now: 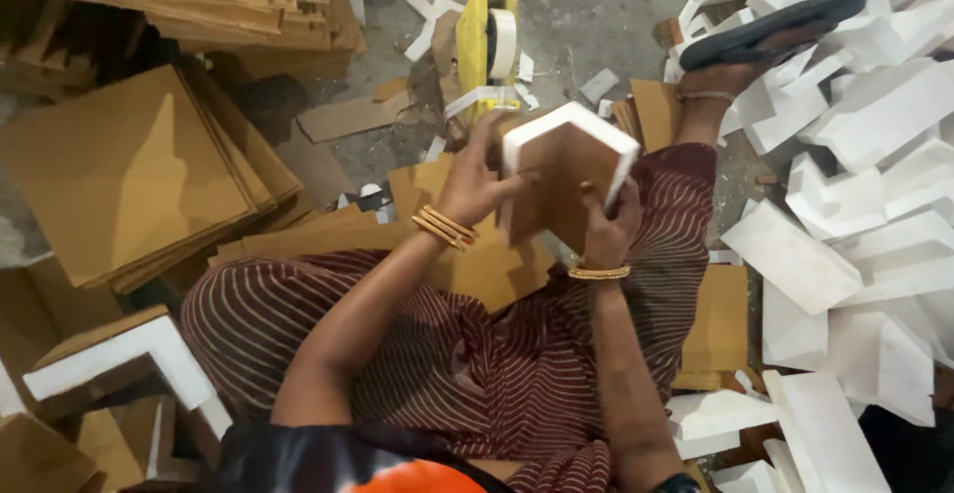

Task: The person sits on the floor and repeatedly assembles small cardboard boxes by inserting white foam inserts and sealing the flaps with a handheld tape dispenser. The person handles multiple boxes one at a time, placing finished units aside.

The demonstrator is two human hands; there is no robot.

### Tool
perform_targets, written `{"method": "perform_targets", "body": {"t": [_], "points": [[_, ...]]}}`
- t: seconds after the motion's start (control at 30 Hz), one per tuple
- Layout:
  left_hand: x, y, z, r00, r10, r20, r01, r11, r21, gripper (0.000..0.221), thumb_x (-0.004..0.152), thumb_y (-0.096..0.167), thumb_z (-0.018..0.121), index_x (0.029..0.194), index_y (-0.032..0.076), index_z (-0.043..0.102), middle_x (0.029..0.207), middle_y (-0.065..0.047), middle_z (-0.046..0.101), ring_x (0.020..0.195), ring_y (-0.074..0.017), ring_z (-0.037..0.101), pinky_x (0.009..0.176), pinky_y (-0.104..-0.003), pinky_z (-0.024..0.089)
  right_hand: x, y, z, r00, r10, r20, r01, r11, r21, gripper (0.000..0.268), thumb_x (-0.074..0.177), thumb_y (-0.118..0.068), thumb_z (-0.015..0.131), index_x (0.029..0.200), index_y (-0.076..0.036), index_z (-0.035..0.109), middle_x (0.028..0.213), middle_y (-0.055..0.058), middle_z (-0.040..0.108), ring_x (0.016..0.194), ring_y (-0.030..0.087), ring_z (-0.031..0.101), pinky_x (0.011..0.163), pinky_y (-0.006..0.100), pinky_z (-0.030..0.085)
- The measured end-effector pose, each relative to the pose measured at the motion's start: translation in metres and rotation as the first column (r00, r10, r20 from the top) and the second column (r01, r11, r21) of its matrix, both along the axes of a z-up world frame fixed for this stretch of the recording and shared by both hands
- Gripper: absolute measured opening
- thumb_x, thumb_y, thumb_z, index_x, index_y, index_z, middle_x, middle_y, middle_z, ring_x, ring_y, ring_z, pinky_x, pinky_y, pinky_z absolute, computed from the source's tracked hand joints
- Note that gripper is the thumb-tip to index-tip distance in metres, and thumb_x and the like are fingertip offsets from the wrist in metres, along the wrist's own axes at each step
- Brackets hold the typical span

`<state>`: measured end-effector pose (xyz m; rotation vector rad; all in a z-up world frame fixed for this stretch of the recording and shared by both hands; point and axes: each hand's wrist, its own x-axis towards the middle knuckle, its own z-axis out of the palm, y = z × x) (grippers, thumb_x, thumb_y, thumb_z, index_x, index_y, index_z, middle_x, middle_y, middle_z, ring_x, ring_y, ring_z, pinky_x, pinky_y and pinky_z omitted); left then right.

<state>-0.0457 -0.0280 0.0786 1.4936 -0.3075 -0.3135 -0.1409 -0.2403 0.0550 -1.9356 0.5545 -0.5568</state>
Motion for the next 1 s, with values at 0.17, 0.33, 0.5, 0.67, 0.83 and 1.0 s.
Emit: {"method": "perform_targets", "body": {"t": [0.17, 0.33, 0.5, 0.67, 0.83, 1.0], "points": [[-0.013, 0.005, 0.008, 0.871, -0.065, 0.487, -0.137, 0.919, 0.369, 0.064, 0.077, 0.011, 0.075, 0.136, 0.004, 0.053, 0.124, -0.022, 0.064, 0.113, -0.0408, 0.063, 0.096, -0.048, 0.051, -0.011, 0.023, -0.052, 0.95, 0.03, 0.311, -0.218, 0.776, 0.592, 0.042, 0.106, -0.027, 0.061, 0.14, -0.004, 0.052, 0.133, 0.009, 0.061, 0.117, 0.02, 0.061, 0.099, 0.033, 0.053], [0.008, 0.021, -0.01, 0.816, -0.212, 0.538, -0.235, 0.729, 0.643, 0.038, 0.085, 0.002, 0.059, 0.123, 0.003, 0.06, 0.107, -0.016, 0.064, 0.1, -0.0361, 0.063, 0.088, -0.049, 0.049, -0.022, 0.017, -0.102, 0.856, 0.489, -0.168, -0.315, 0.751, 0.58, 0.046, 0.096, -0.021, 0.068, 0.135, 0.0, 0.053, 0.127, 0.012, 0.065, 0.115, 0.025, 0.067, 0.093, 0.037, 0.057], [0.017, 0.026, -0.037, 0.669, -0.259, 0.697, -0.433, 0.626, 0.649, 0.031, 0.074, 0.006, 0.063, 0.105, 0.006, 0.062, 0.102, -0.015, 0.063, 0.097, -0.0343, 0.062, 0.086, -0.047, 0.045, -0.006, -0.024, -0.104, 0.733, 0.45, -0.51, -0.533, 0.846, -0.019, 0.035, 0.095, -0.016, 0.069, 0.128, -0.003, 0.069, 0.115, 0.013, 0.075, 0.107, 0.021, 0.071, 0.094, 0.034, 0.054], [0.037, 0.029, -0.065, 0.731, -0.323, 0.602, -0.321, 0.615, 0.72, 0.026, 0.075, 0.01, 0.064, 0.101, 0.006, 0.062, 0.102, -0.014, 0.063, 0.093, -0.034, 0.06, 0.081, -0.046, 0.044, 0.057, -0.041, -0.078, 0.874, 0.458, -0.163, -0.445, 0.888, 0.111, 0.025, 0.103, -0.016, 0.065, 0.123, -0.002, 0.067, 0.103, 0.004, 0.071, 0.091, 0.011, 0.067, 0.081, 0.026, 0.055], [0.033, 0.026, -0.078, 0.684, -0.319, 0.656, -0.401, 0.588, 0.703, 0.03, 0.075, 0.01, 0.064, 0.105, 0.007, 0.063, 0.104, -0.013, 0.062, 0.093, -0.0316, 0.059, 0.08, -0.044, 0.044, 0.161, -0.023, -0.065, 0.86, 0.488, -0.149, -0.422, 0.845, 0.328, 0.025, 0.104, -0.02, 0.059, 0.117, -0.003, 0.071, 0.094, -0.001, 0.067, 0.074, 0.006, 0.056, 0.063, 0.021, 0.049], [0.035, 0.027, -0.075, 0.669, -0.33, 0.666, -0.419, 0.573, 0.704, 0.029, 0.076, 0.011, 0.064, 0.105, 0.007, 0.063, 0.105, -0.014, 0.062, 0.092, -0.031, 0.059, 0.078, -0.043, 0.044, 0.201, 0.01, -0.057, 0.799, 0.573, -0.183, -0.437, 0.762, 0.478, 0.024, 0.101, -0.024, 0.065, 0.108, -0.002, 0.072, 0.089, 0.002, 0.068, 0.072, 0.009, 0.058, 0.061, 0.023, 0.046]]}}
